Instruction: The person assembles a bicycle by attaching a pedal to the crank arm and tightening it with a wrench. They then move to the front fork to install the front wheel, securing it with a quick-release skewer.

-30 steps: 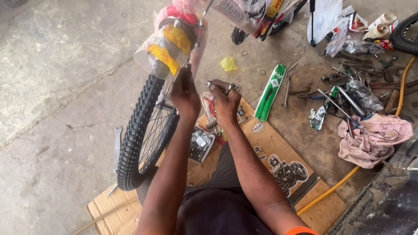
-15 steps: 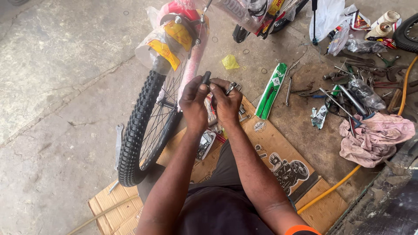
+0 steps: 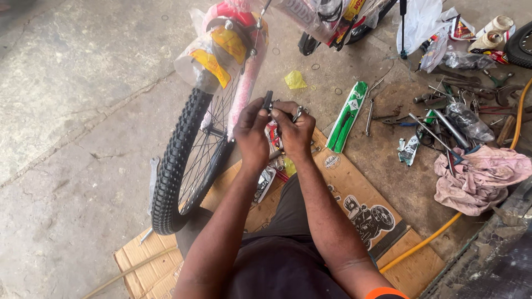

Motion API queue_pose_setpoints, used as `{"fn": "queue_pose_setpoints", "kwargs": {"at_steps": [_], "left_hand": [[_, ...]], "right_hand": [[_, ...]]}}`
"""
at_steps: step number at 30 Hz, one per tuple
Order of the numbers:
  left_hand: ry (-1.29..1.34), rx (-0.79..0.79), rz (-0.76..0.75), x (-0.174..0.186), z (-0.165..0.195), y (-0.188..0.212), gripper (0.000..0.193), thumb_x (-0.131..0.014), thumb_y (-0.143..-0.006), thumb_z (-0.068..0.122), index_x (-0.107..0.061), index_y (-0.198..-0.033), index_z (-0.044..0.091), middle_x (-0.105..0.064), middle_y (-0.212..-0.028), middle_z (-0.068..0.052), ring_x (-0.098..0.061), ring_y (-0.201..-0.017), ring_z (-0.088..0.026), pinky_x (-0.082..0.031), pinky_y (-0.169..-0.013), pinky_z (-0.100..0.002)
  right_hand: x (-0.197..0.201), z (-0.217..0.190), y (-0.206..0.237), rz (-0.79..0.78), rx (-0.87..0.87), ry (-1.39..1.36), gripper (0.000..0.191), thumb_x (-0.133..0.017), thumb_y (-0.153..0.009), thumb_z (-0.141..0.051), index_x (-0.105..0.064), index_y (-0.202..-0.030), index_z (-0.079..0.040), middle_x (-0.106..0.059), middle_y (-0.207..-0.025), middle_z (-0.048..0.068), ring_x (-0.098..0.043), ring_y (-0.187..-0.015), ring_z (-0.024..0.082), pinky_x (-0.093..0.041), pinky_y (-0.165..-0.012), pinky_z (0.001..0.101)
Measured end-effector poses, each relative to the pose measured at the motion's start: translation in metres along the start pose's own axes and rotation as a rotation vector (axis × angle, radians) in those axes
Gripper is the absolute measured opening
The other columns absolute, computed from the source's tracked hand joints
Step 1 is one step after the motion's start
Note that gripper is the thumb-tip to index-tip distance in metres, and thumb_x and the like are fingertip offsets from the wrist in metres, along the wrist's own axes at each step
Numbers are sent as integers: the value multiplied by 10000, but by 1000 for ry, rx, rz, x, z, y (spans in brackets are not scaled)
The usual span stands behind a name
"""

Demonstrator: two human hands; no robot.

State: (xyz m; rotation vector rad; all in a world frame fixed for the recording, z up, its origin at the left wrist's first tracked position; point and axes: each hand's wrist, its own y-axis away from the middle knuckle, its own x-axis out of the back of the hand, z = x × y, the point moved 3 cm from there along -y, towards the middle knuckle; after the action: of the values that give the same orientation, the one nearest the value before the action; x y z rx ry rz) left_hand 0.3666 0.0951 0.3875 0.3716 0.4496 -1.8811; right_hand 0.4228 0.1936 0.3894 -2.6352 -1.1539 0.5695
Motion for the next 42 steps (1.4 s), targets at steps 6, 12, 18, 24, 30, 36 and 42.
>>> {"fn": "queue_pose_setpoints", "kwargs": {"at_steps": [6,12,18,24,30,36,42], "left_hand": [[-73,-14,41,-5,-6,3,261,-638,-1005,23,-646,-1256,-50,-718,-1166,-126,-668,-1061,-157,-561,-935,-323],[-25,65,25,-4,-12,8,275,-646,-987,19,-644,-1247,-70,-720,-1124,-140,-687,-973,-184,-599,-851,-344],[111,169,-54,-3,-17,12,312,-680,-944,-30,-613,-1242,-90,-720,-1119,-153,-707,-985,-203,-624,-886,-373],[121,181,-77,-2,-19,14,389,-687,-904,-89,-599,-1283,-88,-722,-1099,-154,-705,-979,-209,-613,-875,-365],[11,114,-121,-2,-13,18,432,-697,-870,-133,-606,-1290,-83,-734,-1124,-148,-708,-998,-187,-613,-878,-319],[-59,154,-176,-8,-5,19,386,-701,-900,-100,-618,-1277,-96,-744,-1100,-152,-722,-941,-174,-623,-816,-304],[-50,282,-194,-4,-5,18,375,-730,-904,-27,-647,-1264,-93,-746,-984,-113,-693,-806,-143,-583,-689,-280]], "right_hand": [[6,-2,7,-2,0,21,164,-754,-947,-16,-730,-1105,22,-729,-1030,58,-656,-894,92,-559,-769,238],[10,6,10,44,-61,0,205,-756,-948,-99,-731,-1123,6,-736,-990,30,-650,-882,75,-560,-787,231],[17,7,11,94,-6,82,212,-751,-996,-204,-700,-935,-7,-683,-815,17,-611,-740,66,-525,-652,237],[22,1,11,83,225,562,291,-704,-1057,-288,-661,-929,-29,-625,-771,-11,-540,-682,66,-445,-606,244],[36,11,16,31,-274,-192,203,-748,-966,-198,-749,-1040,-9,-622,-704,-13,-471,-539,39,-362,-459,200],[49,5,16,-49,-243,-136,222,-772,-914,-103,-748,-1107,5,-700,-800,17,-543,-588,41,-434,-506,199],[56,4,19,-47,-167,-57,178,-770,-920,-42,-742,-1090,3,-705,-1051,40,-586,-704,51,-474,-569,201]]}}
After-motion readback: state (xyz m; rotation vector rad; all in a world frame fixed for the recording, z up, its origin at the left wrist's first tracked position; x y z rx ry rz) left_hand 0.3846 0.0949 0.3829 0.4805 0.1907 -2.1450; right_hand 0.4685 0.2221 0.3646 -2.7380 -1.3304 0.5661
